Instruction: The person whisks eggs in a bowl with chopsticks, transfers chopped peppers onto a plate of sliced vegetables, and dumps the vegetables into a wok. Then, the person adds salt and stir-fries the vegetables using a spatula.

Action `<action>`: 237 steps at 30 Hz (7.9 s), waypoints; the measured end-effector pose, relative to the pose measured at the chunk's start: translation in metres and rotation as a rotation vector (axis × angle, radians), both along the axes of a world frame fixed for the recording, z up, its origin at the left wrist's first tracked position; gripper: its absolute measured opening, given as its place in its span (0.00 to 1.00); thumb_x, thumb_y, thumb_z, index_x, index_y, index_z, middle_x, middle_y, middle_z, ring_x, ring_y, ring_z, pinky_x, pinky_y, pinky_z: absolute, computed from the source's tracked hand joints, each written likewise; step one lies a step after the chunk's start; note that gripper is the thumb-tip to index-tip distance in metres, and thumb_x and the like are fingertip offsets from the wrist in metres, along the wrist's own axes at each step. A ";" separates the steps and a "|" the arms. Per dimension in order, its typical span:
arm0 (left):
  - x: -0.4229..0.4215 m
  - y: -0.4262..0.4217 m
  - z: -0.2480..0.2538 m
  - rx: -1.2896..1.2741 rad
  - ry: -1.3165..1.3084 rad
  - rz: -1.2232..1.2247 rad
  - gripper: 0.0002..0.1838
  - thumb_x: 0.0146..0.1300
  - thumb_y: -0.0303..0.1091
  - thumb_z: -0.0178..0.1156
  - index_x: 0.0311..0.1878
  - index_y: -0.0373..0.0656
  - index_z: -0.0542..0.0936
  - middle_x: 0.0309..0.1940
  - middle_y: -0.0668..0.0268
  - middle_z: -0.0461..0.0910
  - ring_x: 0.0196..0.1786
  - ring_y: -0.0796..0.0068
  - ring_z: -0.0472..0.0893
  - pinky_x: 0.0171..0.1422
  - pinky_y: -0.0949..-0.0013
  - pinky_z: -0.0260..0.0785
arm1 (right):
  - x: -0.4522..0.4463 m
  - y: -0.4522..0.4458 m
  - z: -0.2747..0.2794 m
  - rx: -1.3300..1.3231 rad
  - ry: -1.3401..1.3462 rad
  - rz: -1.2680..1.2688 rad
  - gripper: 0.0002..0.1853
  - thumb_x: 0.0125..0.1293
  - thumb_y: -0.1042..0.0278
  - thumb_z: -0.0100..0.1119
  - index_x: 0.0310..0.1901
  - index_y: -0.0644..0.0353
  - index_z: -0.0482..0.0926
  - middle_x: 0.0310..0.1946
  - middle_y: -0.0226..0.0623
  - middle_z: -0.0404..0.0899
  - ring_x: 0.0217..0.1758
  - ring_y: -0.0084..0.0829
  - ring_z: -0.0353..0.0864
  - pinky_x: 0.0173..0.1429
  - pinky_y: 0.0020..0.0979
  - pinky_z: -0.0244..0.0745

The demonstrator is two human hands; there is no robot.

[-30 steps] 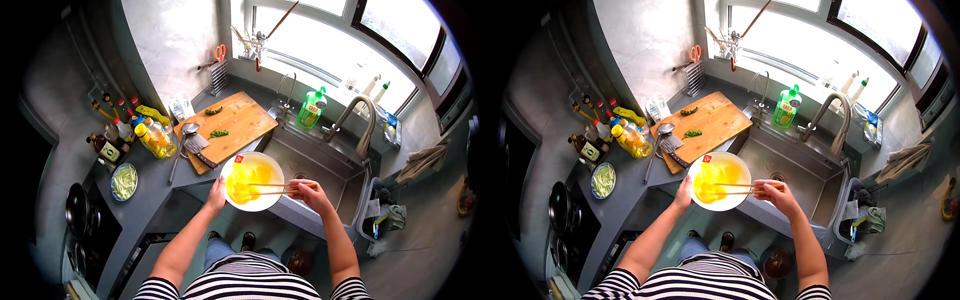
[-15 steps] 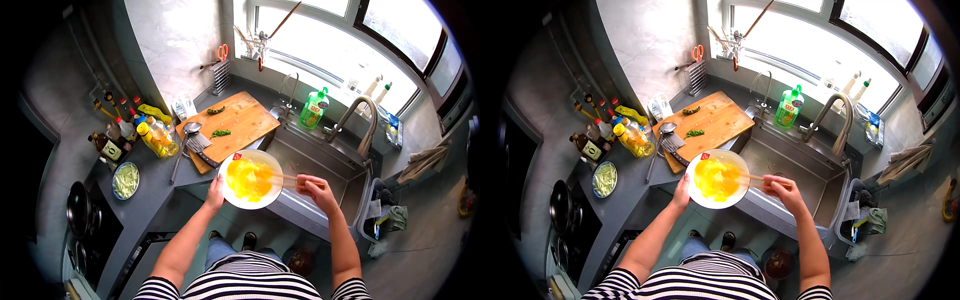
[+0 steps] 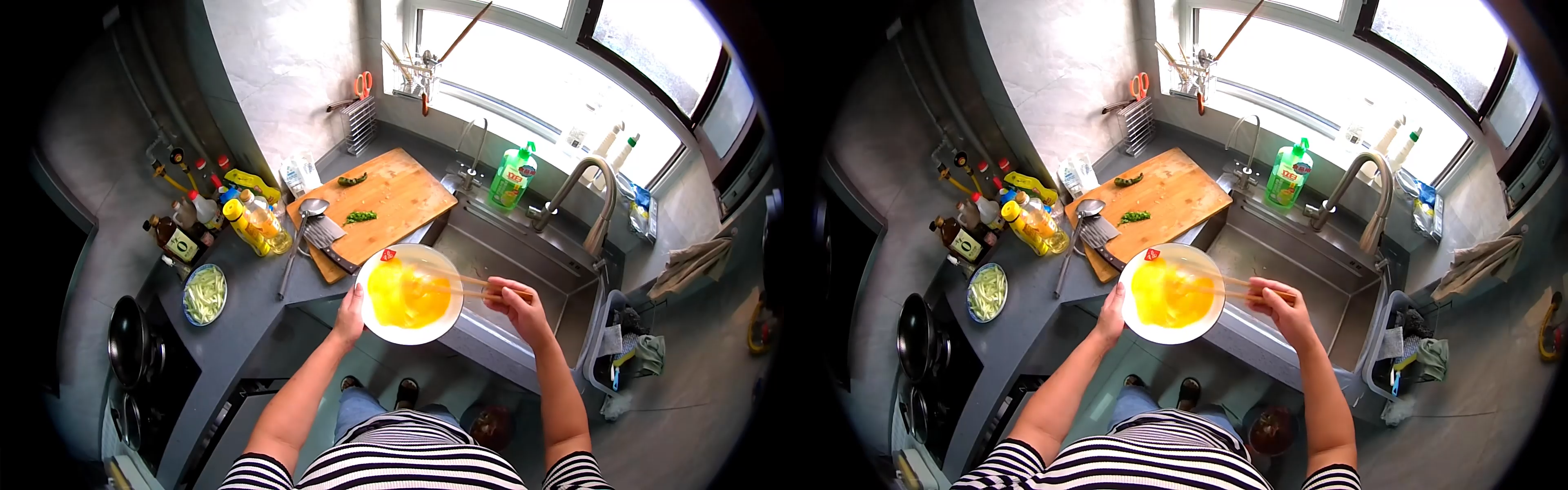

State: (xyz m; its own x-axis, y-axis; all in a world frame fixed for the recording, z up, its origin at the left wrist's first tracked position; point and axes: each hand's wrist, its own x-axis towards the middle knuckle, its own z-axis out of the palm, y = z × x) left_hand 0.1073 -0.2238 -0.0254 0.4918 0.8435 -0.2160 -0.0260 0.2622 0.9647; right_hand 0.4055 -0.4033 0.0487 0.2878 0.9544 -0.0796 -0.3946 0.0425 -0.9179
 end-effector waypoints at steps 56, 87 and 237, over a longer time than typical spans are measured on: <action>-0.007 -0.002 0.014 -0.045 -0.134 0.012 0.29 0.77 0.52 0.39 0.67 0.35 0.66 0.59 0.60 0.75 0.60 0.74 0.74 0.65 0.73 0.64 | 0.016 0.008 0.020 -0.117 -0.071 0.087 0.14 0.72 0.68 0.53 0.53 0.68 0.79 0.43 0.44 0.84 0.44 0.32 0.86 0.52 0.31 0.83; -0.017 0.002 0.001 0.003 -0.007 0.025 0.31 0.76 0.54 0.39 0.65 0.36 0.69 0.56 0.60 0.78 0.57 0.73 0.76 0.63 0.72 0.65 | -0.024 0.026 -0.017 -0.019 0.174 0.293 0.16 0.73 0.69 0.50 0.56 0.69 0.77 0.47 0.46 0.82 0.47 0.34 0.85 0.54 0.32 0.82; -0.021 0.003 0.021 0.012 0.012 0.060 0.29 0.77 0.51 0.40 0.66 0.35 0.67 0.59 0.60 0.75 0.60 0.72 0.74 0.65 0.71 0.64 | -0.052 0.061 0.028 -0.034 -0.217 0.214 0.13 0.72 0.69 0.52 0.50 0.68 0.81 0.38 0.42 0.84 0.37 0.29 0.86 0.46 0.29 0.84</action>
